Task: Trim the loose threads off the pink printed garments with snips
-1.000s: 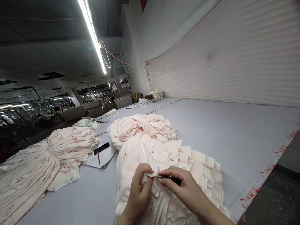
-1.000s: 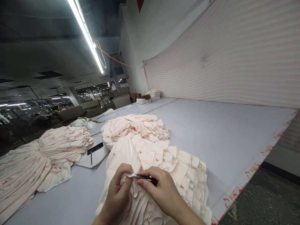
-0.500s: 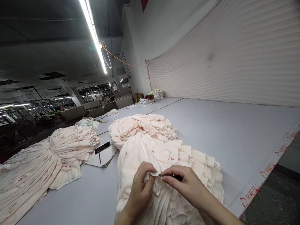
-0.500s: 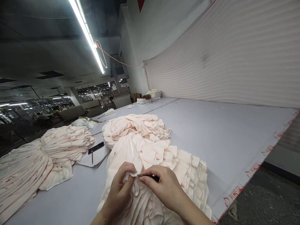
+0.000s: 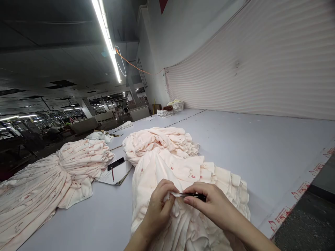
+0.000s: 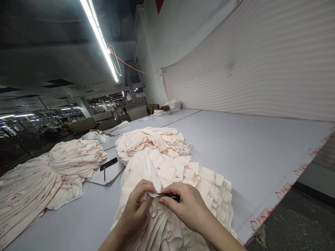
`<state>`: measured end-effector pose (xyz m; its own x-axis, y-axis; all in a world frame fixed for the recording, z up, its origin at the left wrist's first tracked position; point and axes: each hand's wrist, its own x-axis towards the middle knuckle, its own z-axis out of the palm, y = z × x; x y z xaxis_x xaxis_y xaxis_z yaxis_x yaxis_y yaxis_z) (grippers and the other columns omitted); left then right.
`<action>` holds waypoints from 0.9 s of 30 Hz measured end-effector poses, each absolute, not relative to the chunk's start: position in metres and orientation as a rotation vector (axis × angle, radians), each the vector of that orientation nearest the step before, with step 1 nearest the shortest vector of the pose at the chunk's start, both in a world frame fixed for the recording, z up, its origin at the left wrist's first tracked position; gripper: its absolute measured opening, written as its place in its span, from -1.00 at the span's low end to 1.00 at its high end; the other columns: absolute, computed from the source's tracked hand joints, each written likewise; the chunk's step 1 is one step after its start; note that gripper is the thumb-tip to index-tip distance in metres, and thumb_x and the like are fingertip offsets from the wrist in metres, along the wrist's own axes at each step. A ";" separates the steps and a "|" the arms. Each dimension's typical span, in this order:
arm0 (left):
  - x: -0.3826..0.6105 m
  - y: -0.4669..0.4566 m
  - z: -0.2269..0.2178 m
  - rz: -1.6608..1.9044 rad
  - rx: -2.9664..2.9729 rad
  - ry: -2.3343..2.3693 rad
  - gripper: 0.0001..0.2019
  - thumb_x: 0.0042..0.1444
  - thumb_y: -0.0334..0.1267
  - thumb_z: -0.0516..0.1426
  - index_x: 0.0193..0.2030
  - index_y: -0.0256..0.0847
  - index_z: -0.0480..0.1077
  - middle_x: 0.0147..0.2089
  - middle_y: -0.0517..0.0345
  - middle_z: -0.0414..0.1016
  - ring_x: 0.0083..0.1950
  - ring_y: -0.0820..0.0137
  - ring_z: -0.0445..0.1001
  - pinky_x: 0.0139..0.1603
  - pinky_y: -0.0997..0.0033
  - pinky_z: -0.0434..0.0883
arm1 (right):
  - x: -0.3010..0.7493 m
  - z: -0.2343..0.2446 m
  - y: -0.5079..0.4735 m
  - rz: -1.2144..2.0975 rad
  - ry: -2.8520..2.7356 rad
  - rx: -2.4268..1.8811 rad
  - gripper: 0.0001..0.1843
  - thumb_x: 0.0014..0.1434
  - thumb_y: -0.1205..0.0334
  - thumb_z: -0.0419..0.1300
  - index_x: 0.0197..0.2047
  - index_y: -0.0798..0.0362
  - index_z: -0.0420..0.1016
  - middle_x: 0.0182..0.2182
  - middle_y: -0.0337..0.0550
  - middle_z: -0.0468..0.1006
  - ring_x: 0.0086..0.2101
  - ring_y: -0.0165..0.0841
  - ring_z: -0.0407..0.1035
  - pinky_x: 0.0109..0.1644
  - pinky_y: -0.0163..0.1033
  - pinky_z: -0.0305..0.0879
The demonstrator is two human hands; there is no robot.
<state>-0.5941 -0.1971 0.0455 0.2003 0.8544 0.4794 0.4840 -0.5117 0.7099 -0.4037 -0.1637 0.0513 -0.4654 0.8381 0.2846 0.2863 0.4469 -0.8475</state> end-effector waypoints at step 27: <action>-0.587 -0.200 0.051 1.224 1.559 1.418 -0.77 0.11 -0.14 0.13 -0.11 -0.13 0.36 -0.28 0.24 0.38 -0.16 0.38 0.37 -0.15 0.50 0.30 | -0.440 0.025 -0.161 0.802 -1.803 -0.817 -0.86 0.18 0.35 0.01 -0.34 0.04 0.37 -0.47 -0.24 0.49 -0.43 -0.37 0.38 -0.34 -0.30 0.26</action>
